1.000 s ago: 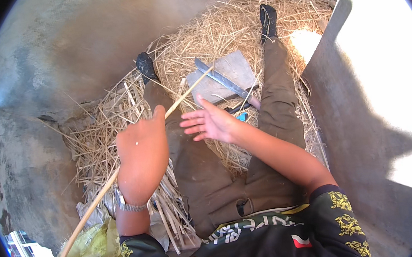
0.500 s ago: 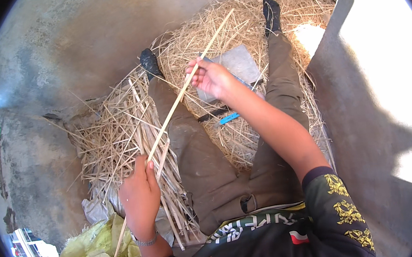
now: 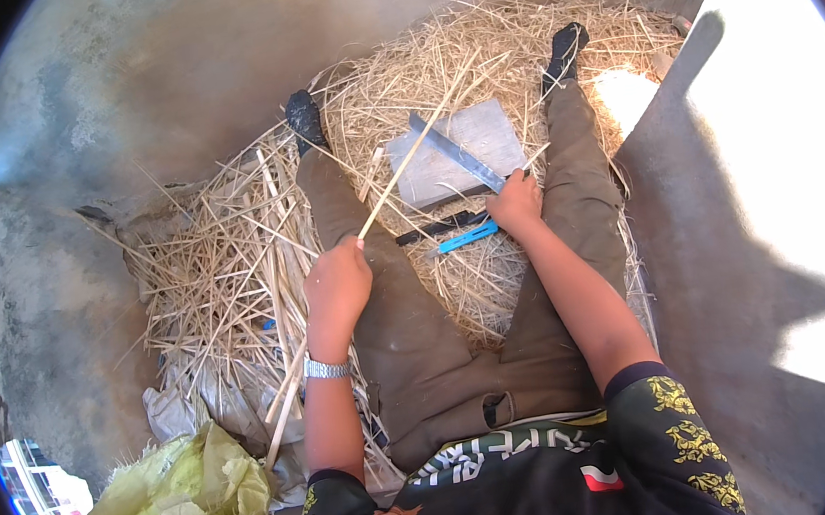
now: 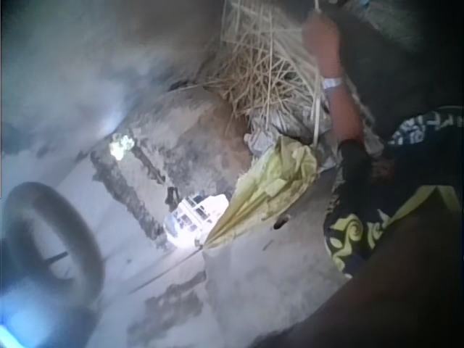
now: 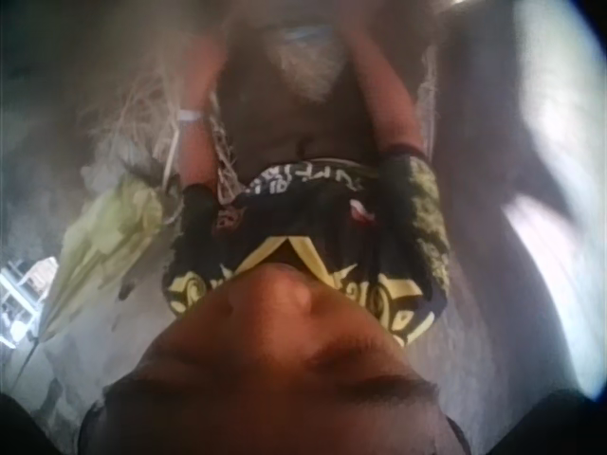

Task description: The person sits on a bed of straw and uses a utility knife to shave thin strips from a long bamboo stick. They hold the stick with their left hand and scrape the blade along its length with their right hand, creating fine shavings that fall onto the straw below.

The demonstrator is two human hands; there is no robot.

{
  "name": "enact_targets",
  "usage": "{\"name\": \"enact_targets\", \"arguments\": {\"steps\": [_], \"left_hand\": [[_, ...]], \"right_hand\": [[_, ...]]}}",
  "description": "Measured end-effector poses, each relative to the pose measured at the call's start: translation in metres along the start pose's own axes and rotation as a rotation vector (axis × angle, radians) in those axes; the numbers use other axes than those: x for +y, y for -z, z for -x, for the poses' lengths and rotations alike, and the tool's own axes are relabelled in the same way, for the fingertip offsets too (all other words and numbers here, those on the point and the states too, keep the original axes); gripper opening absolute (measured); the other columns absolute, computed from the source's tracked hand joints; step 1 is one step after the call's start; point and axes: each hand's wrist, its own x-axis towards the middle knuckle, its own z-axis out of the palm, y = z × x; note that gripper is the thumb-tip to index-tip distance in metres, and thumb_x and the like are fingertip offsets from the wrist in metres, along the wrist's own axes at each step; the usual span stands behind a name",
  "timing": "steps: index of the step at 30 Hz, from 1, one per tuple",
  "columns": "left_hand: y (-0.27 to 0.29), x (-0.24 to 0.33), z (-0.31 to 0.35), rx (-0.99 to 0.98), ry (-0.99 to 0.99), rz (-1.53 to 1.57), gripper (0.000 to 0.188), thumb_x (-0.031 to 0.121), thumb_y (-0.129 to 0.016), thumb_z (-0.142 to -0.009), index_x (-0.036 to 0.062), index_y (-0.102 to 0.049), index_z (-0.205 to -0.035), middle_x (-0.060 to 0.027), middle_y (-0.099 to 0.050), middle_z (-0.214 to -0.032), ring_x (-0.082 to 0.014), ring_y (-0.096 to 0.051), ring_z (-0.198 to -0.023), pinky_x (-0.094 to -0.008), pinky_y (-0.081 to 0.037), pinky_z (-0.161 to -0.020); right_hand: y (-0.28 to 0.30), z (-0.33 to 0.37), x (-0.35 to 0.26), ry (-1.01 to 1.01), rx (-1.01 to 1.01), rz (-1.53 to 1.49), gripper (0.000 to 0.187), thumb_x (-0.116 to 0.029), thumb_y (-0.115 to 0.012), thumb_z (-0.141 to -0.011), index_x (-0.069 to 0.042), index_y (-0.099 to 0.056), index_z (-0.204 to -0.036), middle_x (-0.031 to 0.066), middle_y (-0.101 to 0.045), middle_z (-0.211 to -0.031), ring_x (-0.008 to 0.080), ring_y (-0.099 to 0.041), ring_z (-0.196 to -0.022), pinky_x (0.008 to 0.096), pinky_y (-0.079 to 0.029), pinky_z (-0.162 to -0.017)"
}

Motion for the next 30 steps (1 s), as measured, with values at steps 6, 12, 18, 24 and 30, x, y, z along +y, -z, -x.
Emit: {"name": "enact_targets", "arguments": {"steps": [6,12,18,24,30], "left_hand": [[-0.025,-0.018,-0.046,-0.077,-0.017,0.136,0.029,0.028,-0.049,-0.100,0.0083,-0.069,-0.104,-0.0202,-0.070,-0.099,-0.0418,-0.066,-0.096,-0.0523,-0.051,-0.082],[-0.091,-0.063,-0.084,-0.171,0.024,0.310,0.031,0.029,-0.051,-0.100,0.0072,-0.072,-0.108,-0.0213,-0.070,-0.104,-0.0390,-0.066,-0.099,-0.0438,-0.049,-0.090],[-0.099,-0.079,-0.099,-0.326,0.119,0.510,0.032,0.030,-0.054,-0.098,0.0055,-0.074,-0.101,-0.0196,-0.071,-0.095,-0.0317,-0.068,-0.092,-0.0398,-0.049,-0.087],[-0.092,-0.082,-0.099,-0.337,0.150,0.447,0.033,0.032,-0.055,-0.097,0.0050,-0.074,-0.091,-0.0146,-0.067,-0.076,-0.0263,-0.064,-0.076,-0.0388,-0.048,-0.075],[-0.089,-0.074,-0.112,-0.539,0.357,0.562,0.031,0.033,-0.054,-0.097,0.0061,-0.070,-0.098,-0.0122,-0.065,-0.074,-0.0228,-0.061,-0.069,-0.0363,-0.047,-0.068]], "right_hand": [[0.006,-0.027,0.030,0.096,-0.208,-0.018,0.062,-0.024,-0.075,-0.077,0.004,-0.047,-0.125,0.0277,-0.066,-0.111,0.0394,-0.066,-0.105,0.0449,-0.052,-0.092],[0.054,0.020,0.026,0.311,-0.555,0.286,0.046,-0.028,-0.074,-0.073,0.004,-0.068,-0.105,0.0257,-0.070,-0.104,0.0366,-0.068,-0.104,0.0416,-0.055,-0.090],[0.078,0.033,0.052,-0.128,-0.740,-0.045,0.029,-0.021,-0.068,-0.079,0.003,-0.070,-0.095,0.0214,-0.072,-0.095,0.0262,-0.072,-0.064,0.0359,-0.059,-0.066],[0.085,0.050,0.038,-0.106,-0.516,0.135,0.035,-0.028,-0.067,-0.085,0.001,-0.071,-0.102,0.0200,-0.073,-0.097,0.0299,-0.073,-0.075,0.0386,-0.059,-0.071],[0.093,0.047,0.028,-0.077,-0.135,0.140,0.039,-0.036,-0.069,-0.083,-0.003,-0.073,-0.103,0.0201,-0.073,-0.099,0.0365,-0.071,-0.095,0.0459,-0.056,-0.083]]}}
